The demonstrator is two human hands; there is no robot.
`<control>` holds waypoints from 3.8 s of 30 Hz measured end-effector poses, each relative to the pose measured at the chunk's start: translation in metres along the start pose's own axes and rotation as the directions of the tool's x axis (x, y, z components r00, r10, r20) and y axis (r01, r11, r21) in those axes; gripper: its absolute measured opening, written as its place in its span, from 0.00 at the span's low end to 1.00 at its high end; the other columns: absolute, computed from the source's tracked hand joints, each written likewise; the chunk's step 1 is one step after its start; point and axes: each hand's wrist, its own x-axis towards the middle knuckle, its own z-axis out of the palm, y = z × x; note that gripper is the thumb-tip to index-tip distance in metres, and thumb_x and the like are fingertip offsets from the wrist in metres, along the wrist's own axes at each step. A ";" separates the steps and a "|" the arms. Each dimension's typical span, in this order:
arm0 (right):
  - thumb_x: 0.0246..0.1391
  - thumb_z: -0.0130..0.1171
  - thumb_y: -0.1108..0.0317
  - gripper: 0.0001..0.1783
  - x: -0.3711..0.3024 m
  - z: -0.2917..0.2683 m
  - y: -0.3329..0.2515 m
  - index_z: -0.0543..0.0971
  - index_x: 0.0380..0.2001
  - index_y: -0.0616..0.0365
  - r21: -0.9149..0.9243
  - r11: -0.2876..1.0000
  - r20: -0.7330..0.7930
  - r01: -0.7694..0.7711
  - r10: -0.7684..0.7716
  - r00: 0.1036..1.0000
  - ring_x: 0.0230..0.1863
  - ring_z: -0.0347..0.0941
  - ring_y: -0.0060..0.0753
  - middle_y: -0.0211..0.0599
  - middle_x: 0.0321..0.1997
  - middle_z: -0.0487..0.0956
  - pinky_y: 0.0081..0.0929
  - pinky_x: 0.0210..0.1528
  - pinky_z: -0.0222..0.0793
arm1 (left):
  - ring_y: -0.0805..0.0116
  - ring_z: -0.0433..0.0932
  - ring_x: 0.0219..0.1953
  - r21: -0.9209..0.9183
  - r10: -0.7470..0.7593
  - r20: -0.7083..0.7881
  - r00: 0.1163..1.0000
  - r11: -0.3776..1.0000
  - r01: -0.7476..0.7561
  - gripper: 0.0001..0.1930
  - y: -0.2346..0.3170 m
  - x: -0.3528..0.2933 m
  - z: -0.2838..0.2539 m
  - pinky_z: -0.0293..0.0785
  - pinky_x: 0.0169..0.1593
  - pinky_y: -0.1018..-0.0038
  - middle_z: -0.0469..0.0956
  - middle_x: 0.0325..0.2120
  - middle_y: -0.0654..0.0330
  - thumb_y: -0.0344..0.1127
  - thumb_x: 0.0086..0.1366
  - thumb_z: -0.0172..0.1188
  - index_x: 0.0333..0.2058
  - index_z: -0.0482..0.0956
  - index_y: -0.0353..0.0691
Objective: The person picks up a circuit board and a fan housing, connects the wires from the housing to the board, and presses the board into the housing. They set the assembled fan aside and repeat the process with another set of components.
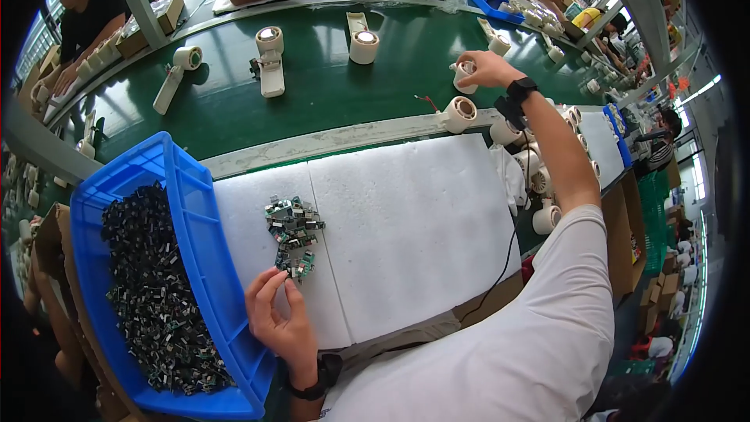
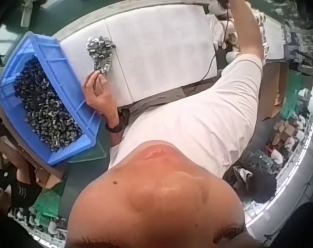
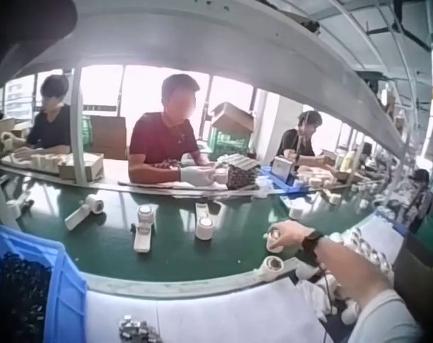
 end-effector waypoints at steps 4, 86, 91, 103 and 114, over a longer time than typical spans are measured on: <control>0.44 0.73 0.51 0.36 -0.047 -0.028 -0.024 0.79 0.55 0.56 -0.090 0.996 0.227 -0.011 0.032 0.973 0.54 0.79 0.46 0.47 0.53 0.82 0.35 0.58 0.73 | 0.67 0.78 0.47 0.035 -0.005 0.038 0.999 0.999 0.003 0.11 0.002 0.003 -0.001 0.77 0.53 0.74 0.77 0.46 0.55 0.15 0.62 0.61 0.43 0.81 0.30; 0.57 0.66 0.62 0.07 -0.303 0.142 -0.213 0.78 0.31 0.50 0.449 0.749 -0.598 0.487 -0.153 0.786 0.21 0.74 0.26 0.24 0.19 0.73 0.27 0.22 0.68 | 0.59 0.82 0.30 -0.145 0.195 0.750 0.633 0.981 -0.130 0.17 0.041 -0.022 0.011 0.76 0.36 0.72 0.83 0.31 0.51 0.17 0.46 0.67 0.39 0.85 0.34; 0.56 0.68 0.62 0.06 -0.301 0.144 -0.215 0.82 0.34 0.49 0.400 0.749 -0.611 0.528 -0.211 0.763 0.20 0.74 0.27 0.24 0.21 0.77 0.25 0.22 0.68 | 0.62 0.81 0.32 -0.216 0.238 0.712 0.660 0.969 -0.117 0.17 0.038 -0.011 0.020 0.76 0.38 0.74 0.82 0.32 0.52 0.16 0.49 0.66 0.41 0.84 0.32; 0.56 0.68 0.63 0.08 -0.305 0.134 -0.223 0.83 0.37 0.51 0.433 0.767 -0.523 0.474 -0.215 0.825 0.21 0.77 0.32 0.29 0.23 0.81 0.29 0.24 0.72 | 0.74 0.79 0.38 -0.184 -0.110 0.474 0.873 0.958 0.220 0.14 0.030 -0.012 0.038 0.77 0.43 0.77 0.80 0.38 0.58 0.17 0.60 0.66 0.45 0.82 0.32; 0.55 0.70 0.66 0.08 -0.307 0.142 -0.227 0.84 0.38 0.52 0.491 0.739 -0.521 0.460 -0.174 0.836 0.26 0.82 0.36 0.31 0.29 0.85 0.28 0.29 0.77 | 0.75 0.80 0.40 -0.189 -0.053 0.540 0.840 0.965 0.182 0.14 0.027 -0.012 0.034 0.77 0.46 0.78 0.81 0.39 0.60 0.16 0.60 0.66 0.44 0.79 0.30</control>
